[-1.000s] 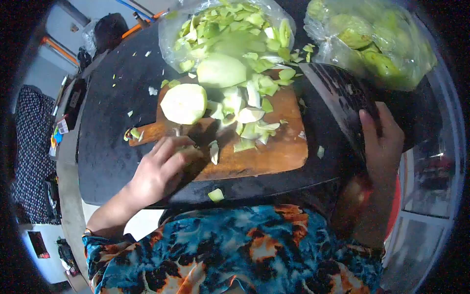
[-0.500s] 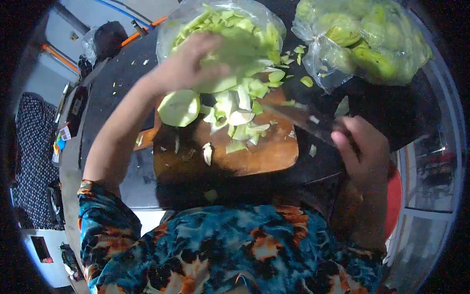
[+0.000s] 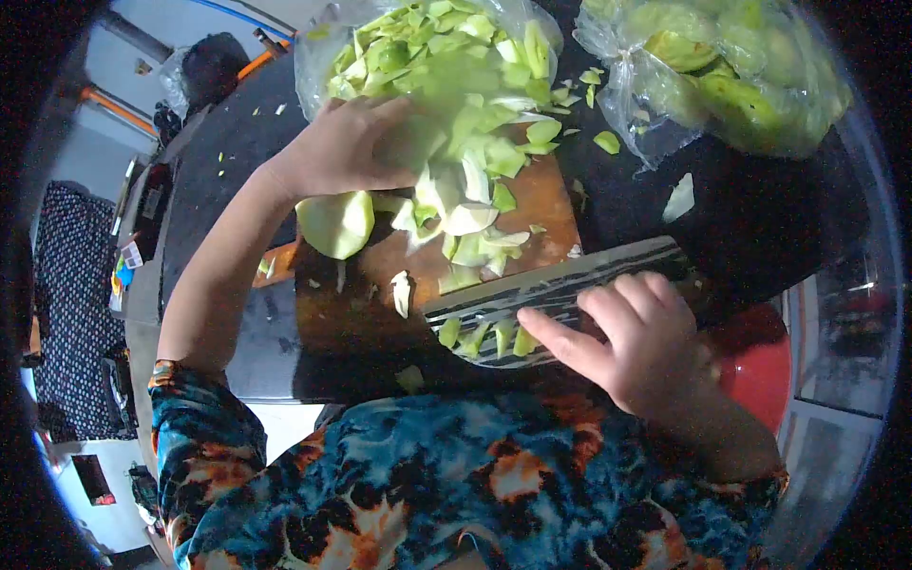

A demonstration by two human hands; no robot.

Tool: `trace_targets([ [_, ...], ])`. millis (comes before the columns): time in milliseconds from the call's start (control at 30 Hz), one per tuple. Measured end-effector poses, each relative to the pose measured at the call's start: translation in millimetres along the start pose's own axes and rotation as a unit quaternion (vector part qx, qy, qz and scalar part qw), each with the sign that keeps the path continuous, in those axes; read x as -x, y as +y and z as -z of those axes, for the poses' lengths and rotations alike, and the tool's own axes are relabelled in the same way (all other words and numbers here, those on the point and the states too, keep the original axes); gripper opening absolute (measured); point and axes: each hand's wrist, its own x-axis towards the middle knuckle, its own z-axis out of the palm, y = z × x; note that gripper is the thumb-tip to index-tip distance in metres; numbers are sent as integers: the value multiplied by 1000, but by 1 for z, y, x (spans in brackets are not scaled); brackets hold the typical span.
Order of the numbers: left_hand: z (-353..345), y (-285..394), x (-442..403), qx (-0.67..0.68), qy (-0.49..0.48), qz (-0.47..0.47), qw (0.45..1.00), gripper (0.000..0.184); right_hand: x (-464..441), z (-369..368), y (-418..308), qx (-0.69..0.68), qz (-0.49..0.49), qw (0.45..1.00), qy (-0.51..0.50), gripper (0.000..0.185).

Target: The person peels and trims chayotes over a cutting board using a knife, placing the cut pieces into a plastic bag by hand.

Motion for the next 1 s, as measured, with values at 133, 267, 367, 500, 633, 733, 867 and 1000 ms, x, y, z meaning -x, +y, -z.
trace_targets([
  [133, -1, -12, 2, -7, -29, 96, 995, 58, 2, 1, 4, -11, 19, 1000, -19, 38],
  [267, -9, -24, 3, -145, 186, -33, 971, 46, 7, 3, -2, -62, -12, 993, -103, 44],
  [367, 4, 20, -21, 288, 55, 130, 947, 39, 0, -2, -5, -83, -21, 988, -131, 52],
  [500, -43, 24, -52, 466, 60, 188, 862, 47, -13, -15, 3, -77, -5, 991, -107, 52],
  [633, -54, 44, -46, 574, 65, 147, 803, 51, -43, -34, 23, -59, 23, 993, -96, 45],
  [733, -32, 59, -36, 611, 41, 216, 761, 48, -67, -52, 43, -51, 32, 996, -67, 41],
  [867, -29, 61, -28, 591, 26, 184, 785, 41, -80, -69, 56, -55, 35, 998, -24, 36],
  [1000, -59, 46, -38, 430, 121, 67, 892, 34, -91, -61, 59, -31, 51, 997, 51, 33],
])
